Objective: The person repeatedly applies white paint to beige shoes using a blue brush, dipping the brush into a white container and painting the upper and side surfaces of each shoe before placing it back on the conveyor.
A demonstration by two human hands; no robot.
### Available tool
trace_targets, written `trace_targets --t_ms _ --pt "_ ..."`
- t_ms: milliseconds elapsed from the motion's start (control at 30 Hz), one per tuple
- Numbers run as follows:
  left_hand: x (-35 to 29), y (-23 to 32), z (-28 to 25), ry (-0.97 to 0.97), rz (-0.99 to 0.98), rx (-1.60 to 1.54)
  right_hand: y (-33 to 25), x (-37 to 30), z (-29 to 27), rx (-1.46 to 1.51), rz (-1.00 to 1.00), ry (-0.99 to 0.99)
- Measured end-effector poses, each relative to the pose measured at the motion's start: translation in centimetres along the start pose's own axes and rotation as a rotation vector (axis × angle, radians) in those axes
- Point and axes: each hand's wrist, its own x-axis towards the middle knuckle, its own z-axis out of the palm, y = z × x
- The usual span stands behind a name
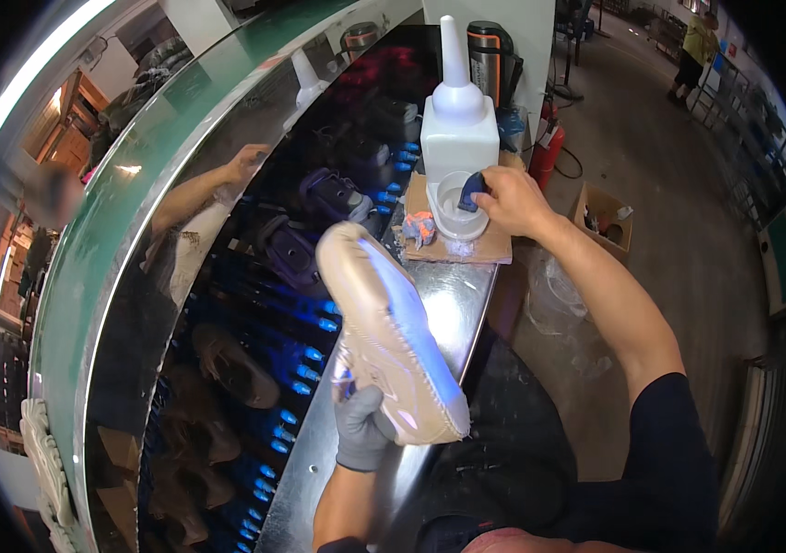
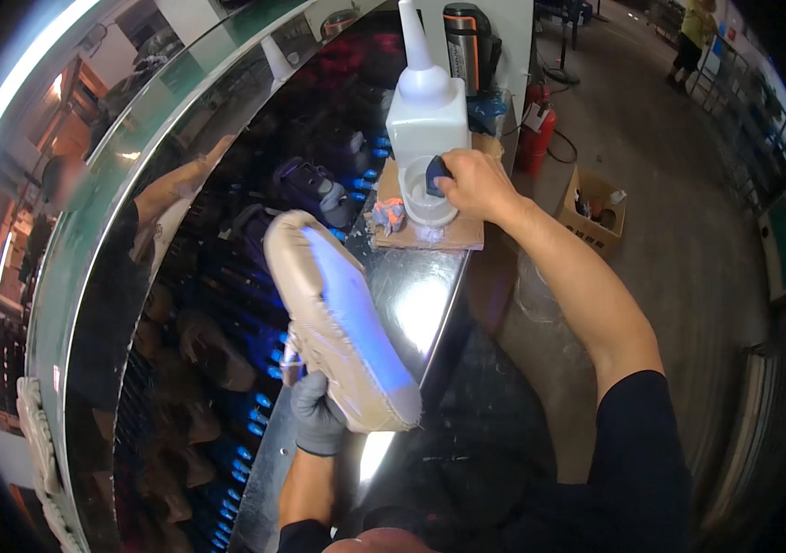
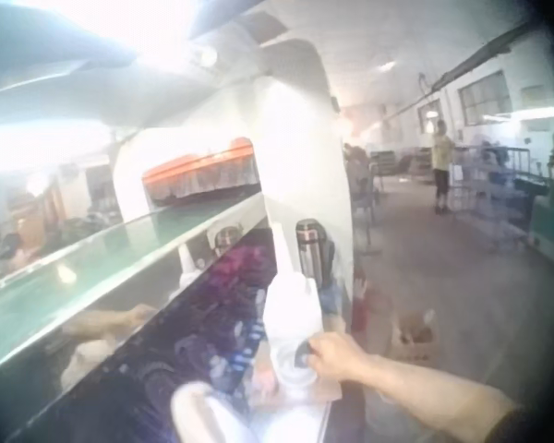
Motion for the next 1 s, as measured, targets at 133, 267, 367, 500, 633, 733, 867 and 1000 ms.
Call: trace_targets --t_ms 133,267,367,500,633,733,867,1000 --pt "-0.1 0.0 -1.8 0.003 -0.197 -0.123 0.5 1.0 0.6 0.063 0.118 -0.045" --pt "0.2 0.9 -5.0 -0.044 -0.332 -0.228 1.5 1.1 0.1 0.491 0.355 0.012" --pt "0.4 -0.5 -8.1 -0.027 -0.232 -0.040 3.0 0.5 0.7 0.800 0.503 0.059" --pt "0.7 -0.4 -8.8 0.009 -0.336 -0.249 4.1 -2.1 1.8 1.168 0.608 0.037" --pt "1.7 -1.0 -9.8 0.002 -0.306 -0.054 5.9 -4.7 1.1 1.404 0.583 0.025" --pt "1.9 0.1 -8.8 -0.011 -0.343 -0.013 5.6 -6.8 2.1 1.349 0.624 -0.078" --pt "2.1 0.8 -7.6 -0.020 -0.393 -0.010 -0.7 -10.4 0.0 1.536 0.441 -0.113" --pt "2.0 1.3 -7.5 -0.079 -0.419 -0.072 -4.7 -12.5 0.3 1.438 0.240 -0.097"
